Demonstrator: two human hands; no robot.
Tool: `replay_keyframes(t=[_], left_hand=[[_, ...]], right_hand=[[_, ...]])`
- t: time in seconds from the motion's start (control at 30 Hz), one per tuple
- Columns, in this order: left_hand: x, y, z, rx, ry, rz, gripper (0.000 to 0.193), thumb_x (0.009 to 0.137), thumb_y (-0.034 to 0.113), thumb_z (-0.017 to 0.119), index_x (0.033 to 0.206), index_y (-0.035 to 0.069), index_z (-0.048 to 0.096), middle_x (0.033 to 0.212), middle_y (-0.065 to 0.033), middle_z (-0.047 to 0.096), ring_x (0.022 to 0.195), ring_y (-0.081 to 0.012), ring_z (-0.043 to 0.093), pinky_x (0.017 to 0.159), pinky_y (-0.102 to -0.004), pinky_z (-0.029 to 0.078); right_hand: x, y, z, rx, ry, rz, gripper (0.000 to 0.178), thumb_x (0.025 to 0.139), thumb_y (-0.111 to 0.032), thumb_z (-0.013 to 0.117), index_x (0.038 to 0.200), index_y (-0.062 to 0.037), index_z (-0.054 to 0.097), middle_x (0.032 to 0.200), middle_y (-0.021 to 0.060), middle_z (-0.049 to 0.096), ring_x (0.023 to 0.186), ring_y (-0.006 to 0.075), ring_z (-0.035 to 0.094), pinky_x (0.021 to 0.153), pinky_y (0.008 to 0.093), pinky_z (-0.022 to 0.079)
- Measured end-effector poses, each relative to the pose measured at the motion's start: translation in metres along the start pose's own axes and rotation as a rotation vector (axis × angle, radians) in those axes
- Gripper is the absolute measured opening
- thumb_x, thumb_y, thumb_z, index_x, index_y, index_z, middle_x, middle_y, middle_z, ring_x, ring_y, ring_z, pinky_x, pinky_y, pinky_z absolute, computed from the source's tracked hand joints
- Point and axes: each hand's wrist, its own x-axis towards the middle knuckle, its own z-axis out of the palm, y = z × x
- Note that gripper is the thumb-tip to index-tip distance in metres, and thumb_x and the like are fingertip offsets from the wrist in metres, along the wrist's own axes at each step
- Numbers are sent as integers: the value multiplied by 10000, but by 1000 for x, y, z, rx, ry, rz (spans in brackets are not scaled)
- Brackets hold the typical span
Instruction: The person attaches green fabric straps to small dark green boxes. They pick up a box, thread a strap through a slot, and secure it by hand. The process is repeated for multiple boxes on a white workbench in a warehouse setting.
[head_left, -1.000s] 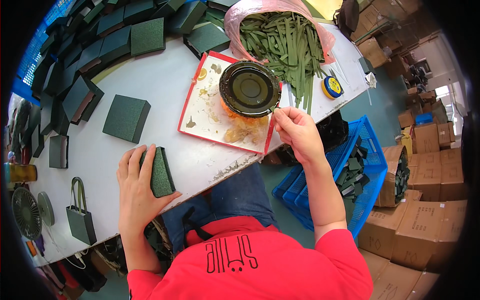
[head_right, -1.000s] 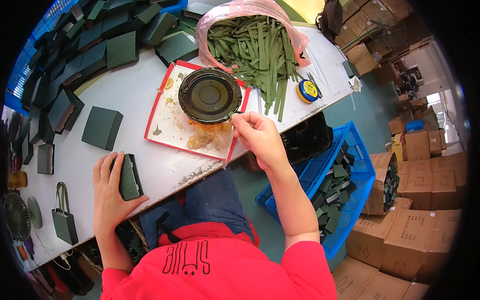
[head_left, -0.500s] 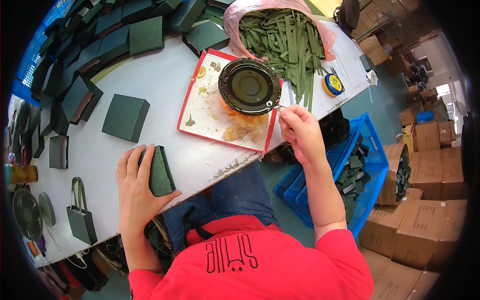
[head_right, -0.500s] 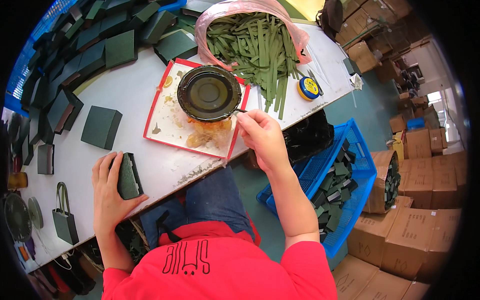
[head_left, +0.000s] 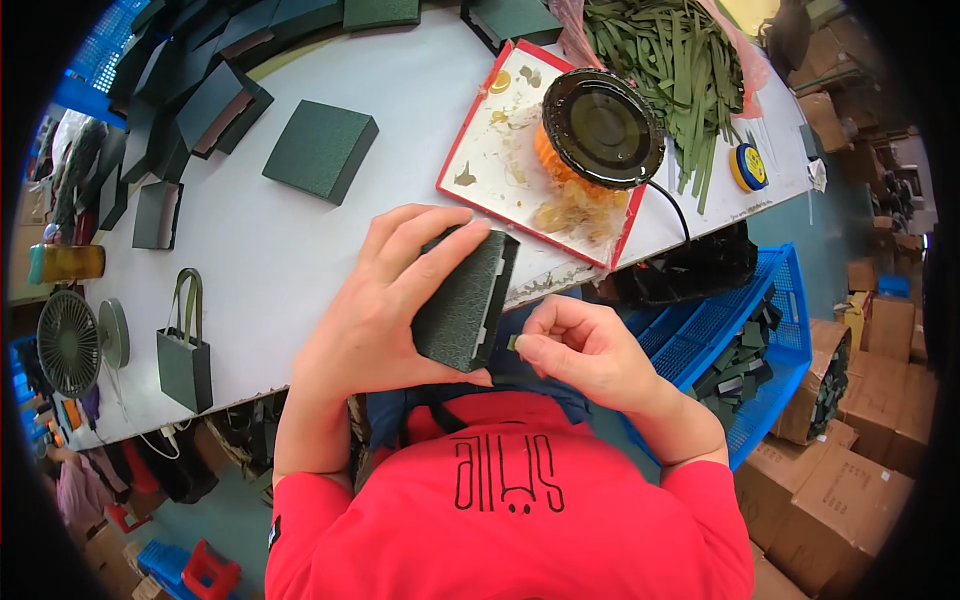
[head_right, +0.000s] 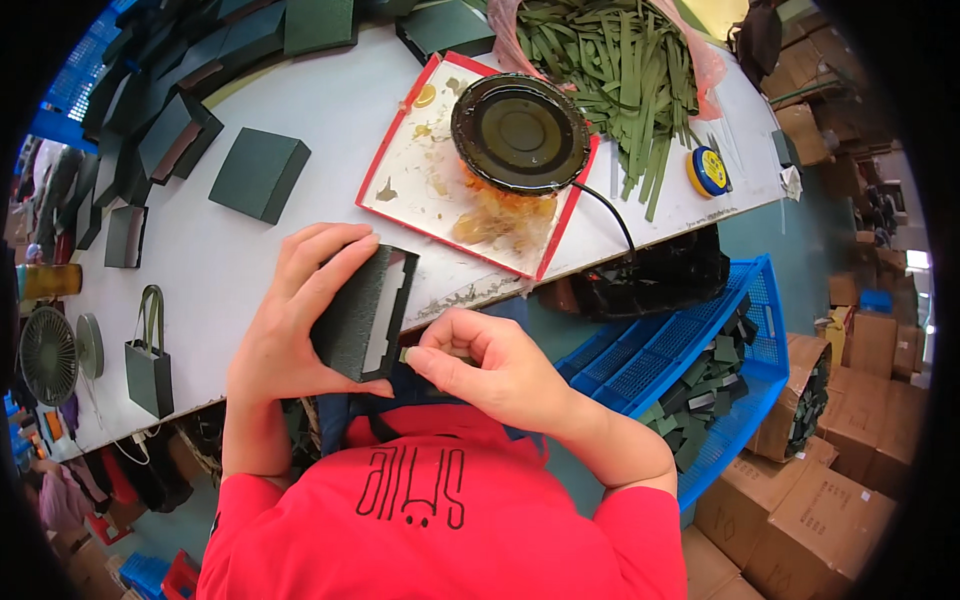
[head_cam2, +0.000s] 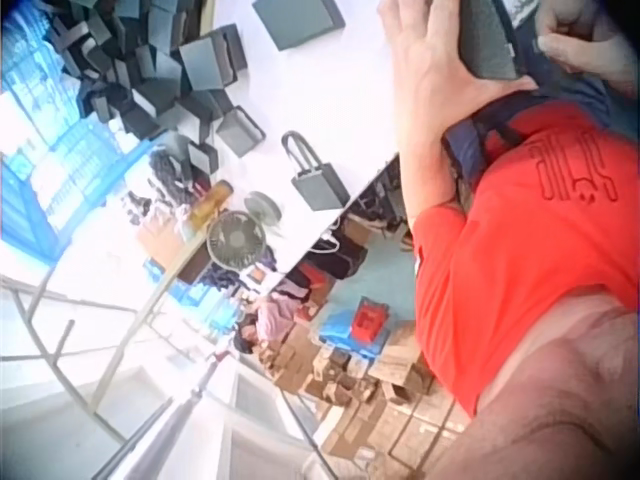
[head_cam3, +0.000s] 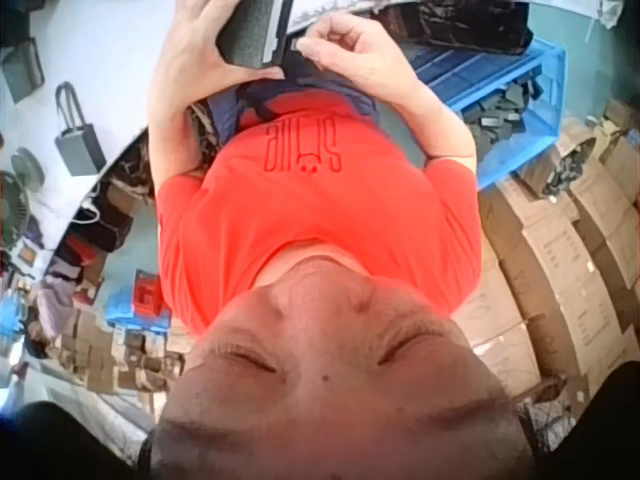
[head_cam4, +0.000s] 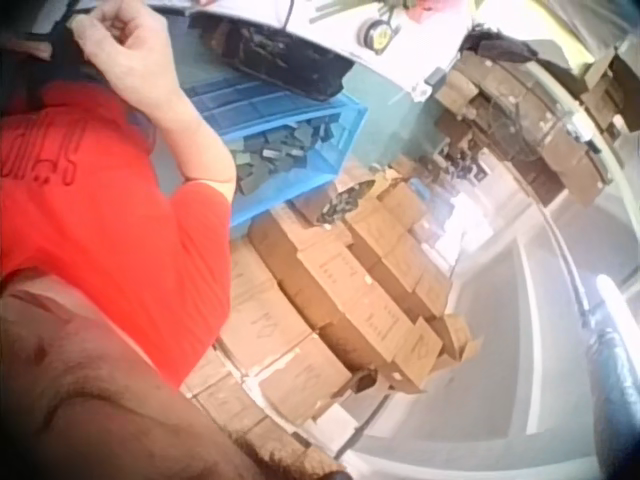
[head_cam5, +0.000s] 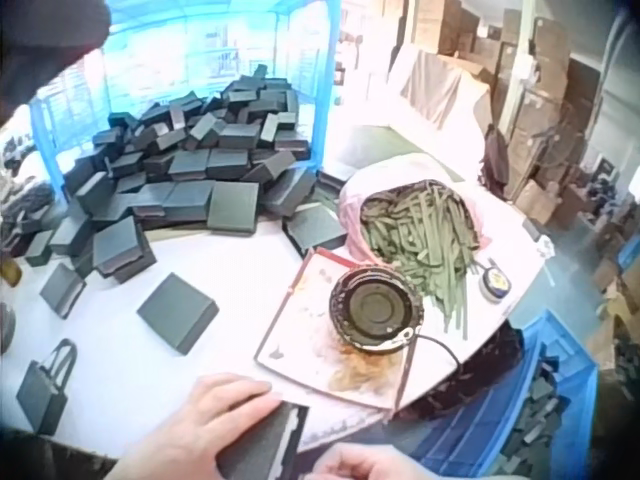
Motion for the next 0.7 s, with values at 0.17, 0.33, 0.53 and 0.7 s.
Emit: replay_keyframes(t=[0.17, 0.33, 0.53, 0.7], left_hand=[[4, 1, 4, -40, -10, 26, 990, 506, 332, 945, 1371, 46, 558, 1374, -134, 526, 1236, -386, 481, 1030, -497, 446], [4, 2, 3, -67, -7, 22, 1000, 490, 321, 948, 1371, 50, 559, 1381, -135, 520, 1230, -384, 482, 1028, -497, 446], [3, 3, 3, -23, -41, 38, 1005, 531, 432, 943, 1360, 8, 565, 1366, -161, 540, 1235, -385, 501, 1036, -502, 431], [3, 12, 8, 85, -83, 8, 939, 537, 371, 932, 1342, 33, 585, 1351, -146, 548, 1217, -380, 506, 1018, -500, 442]], right_hand=[[7, 5, 6, -2, -10, 42, 160, 983, -157, 673, 953, -10, 618, 866, -30, 615, 793, 18, 531, 685, 208, 433], [10, 2, 9, -80, 11, 71, 189, 973, -180, 686, 907, -17, 616, 797, -47, 591, 739, 19, 512, 638, 218, 417], [13, 10, 8, -180, 49, 35, 231, 969, -194, 673, 853, -6, 606, 729, -43, 561, 695, 25, 491, 596, 236, 397], [17, 13, 6, -341, 36, 36, 258, 971, -200, 640, 817, 3, 598, 703, -11, 598, 676, 32, 500, 590, 245, 414]])
